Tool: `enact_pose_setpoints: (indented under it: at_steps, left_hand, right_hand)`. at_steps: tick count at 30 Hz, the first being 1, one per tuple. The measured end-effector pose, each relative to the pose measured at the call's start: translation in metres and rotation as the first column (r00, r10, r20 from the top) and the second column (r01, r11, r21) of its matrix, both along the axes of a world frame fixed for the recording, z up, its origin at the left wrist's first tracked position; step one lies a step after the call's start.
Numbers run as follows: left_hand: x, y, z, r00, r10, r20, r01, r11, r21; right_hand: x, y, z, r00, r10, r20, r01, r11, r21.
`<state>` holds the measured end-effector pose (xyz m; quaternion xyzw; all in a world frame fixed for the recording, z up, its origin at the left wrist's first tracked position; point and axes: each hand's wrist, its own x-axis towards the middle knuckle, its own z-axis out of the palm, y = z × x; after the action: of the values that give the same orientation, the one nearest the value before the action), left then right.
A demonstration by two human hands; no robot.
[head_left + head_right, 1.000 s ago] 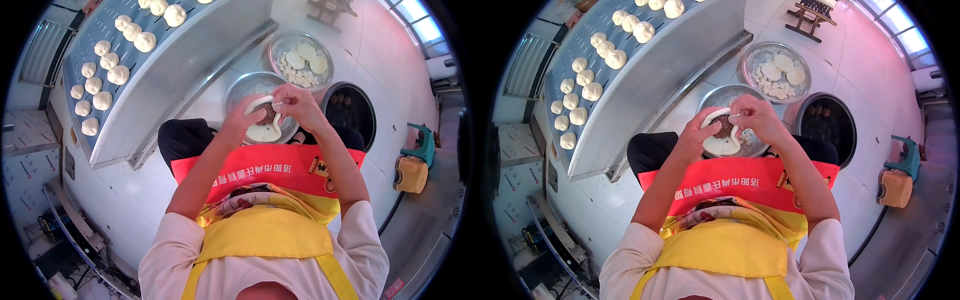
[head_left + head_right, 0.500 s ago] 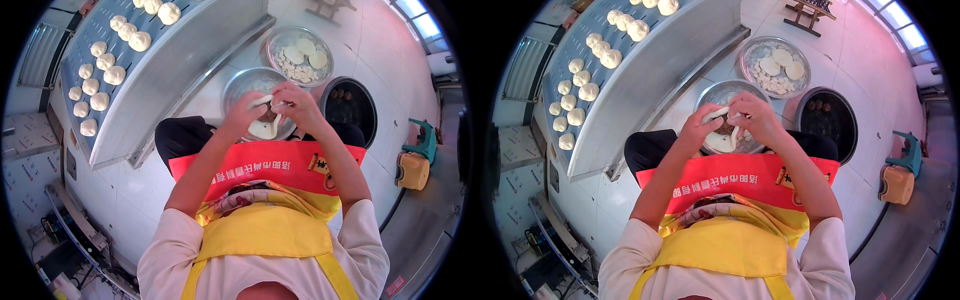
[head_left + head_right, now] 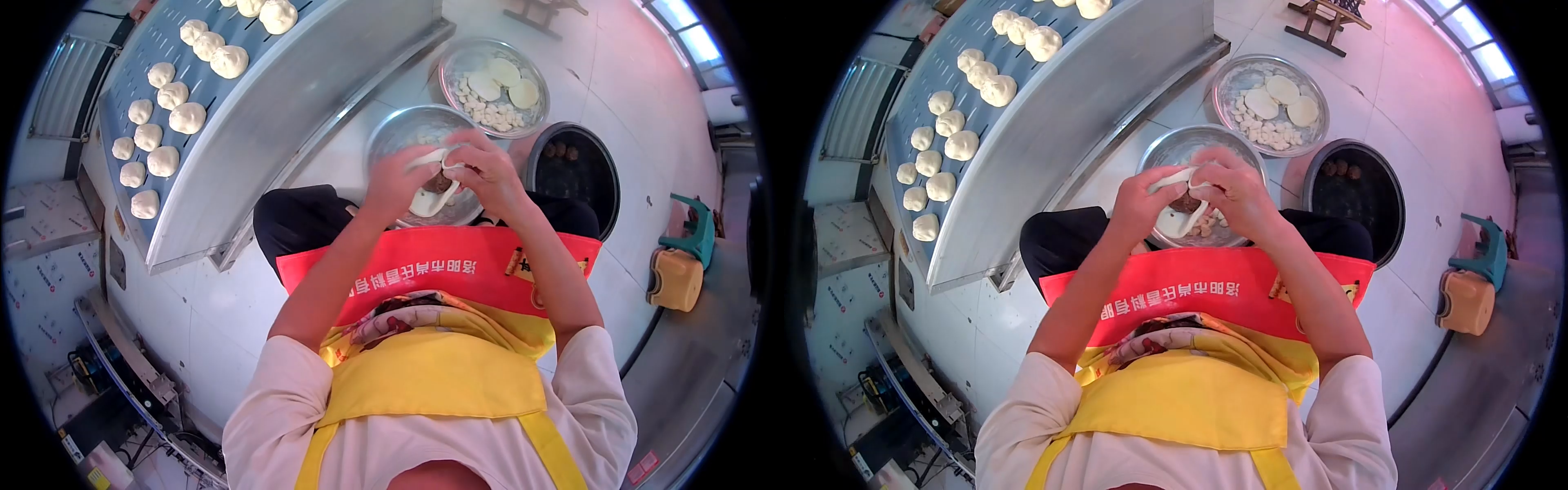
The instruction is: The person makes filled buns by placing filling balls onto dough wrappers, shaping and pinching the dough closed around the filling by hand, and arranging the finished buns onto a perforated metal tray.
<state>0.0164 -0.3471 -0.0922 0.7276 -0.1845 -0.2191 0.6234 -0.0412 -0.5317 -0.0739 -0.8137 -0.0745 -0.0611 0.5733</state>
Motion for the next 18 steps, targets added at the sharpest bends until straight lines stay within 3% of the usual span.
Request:
enact_pose_setpoints:
  at_steps: [2, 3, 5, 6, 8, 12, 15, 17, 18]
  left_hand:
    - [0.007, 0.001, -0.002, 1.0, -0.001, -0.028, 0.001, 1.0, 0.019]
    - [0.008, 0.001, -0.003, 0.999, 0.0, -0.041, 0.001, 1.0, 0.026]
    - [-0.008, -0.008, -0.004, 0.94, 0.097, -0.327, -0.202, 0.93, -0.306]
    - [-0.014, -0.01, -0.007, 0.878, 0.097, -0.469, -0.324, 0.841, -0.434]
    - [-0.022, -0.007, -0.029, 0.899, 0.078, -0.432, -0.264, 0.881, -0.391]
    - [-0.021, 0.008, -0.024, 0.93, -0.045, -0.366, -0.044, 0.972, -0.231]
    - [-0.011, 0.009, -0.006, 0.926, -0.192, -0.324, 0.12, 0.966, -0.229]
    - [-0.01, 0.007, -0.019, 0.954, -0.107, -0.282, 0.051, 0.979, -0.198]
    - [-0.011, 0.005, -0.02, 0.963, -0.062, -0.261, 0.013, 0.983, -0.183]
  right_hand:
    - [0.0, 0.001, -0.001, 1.0, 0.011, -0.013, -0.011, 1.0, 0.022]
    - [0.0, 0.002, 0.001, 0.993, -0.047, -0.113, 0.059, 0.993, 0.106]
    - [0.003, 0.005, 0.01, 0.941, -0.134, -0.311, 0.216, 0.944, 0.248]
    - [0.005, 0.007, 0.008, 0.928, -0.133, -0.349, 0.222, 0.948, 0.227]
    - [0.006, 0.01, -0.002, 0.896, -0.126, -0.427, 0.222, 0.958, 0.183]
    - [-0.004, 0.007, -0.009, 0.963, 0.019, -0.268, 0.009, 0.994, 0.105]
    - [-0.004, 0.005, 0.0, 0.987, 0.07, -0.146, -0.063, 0.997, 0.052]
    - [-0.005, 0.004, -0.004, 0.992, 0.093, -0.09, -0.094, 0.996, -0.008]
    - [-0.006, 0.005, -0.005, 0.985, 0.027, -0.168, -0.023, 0.999, 0.03]
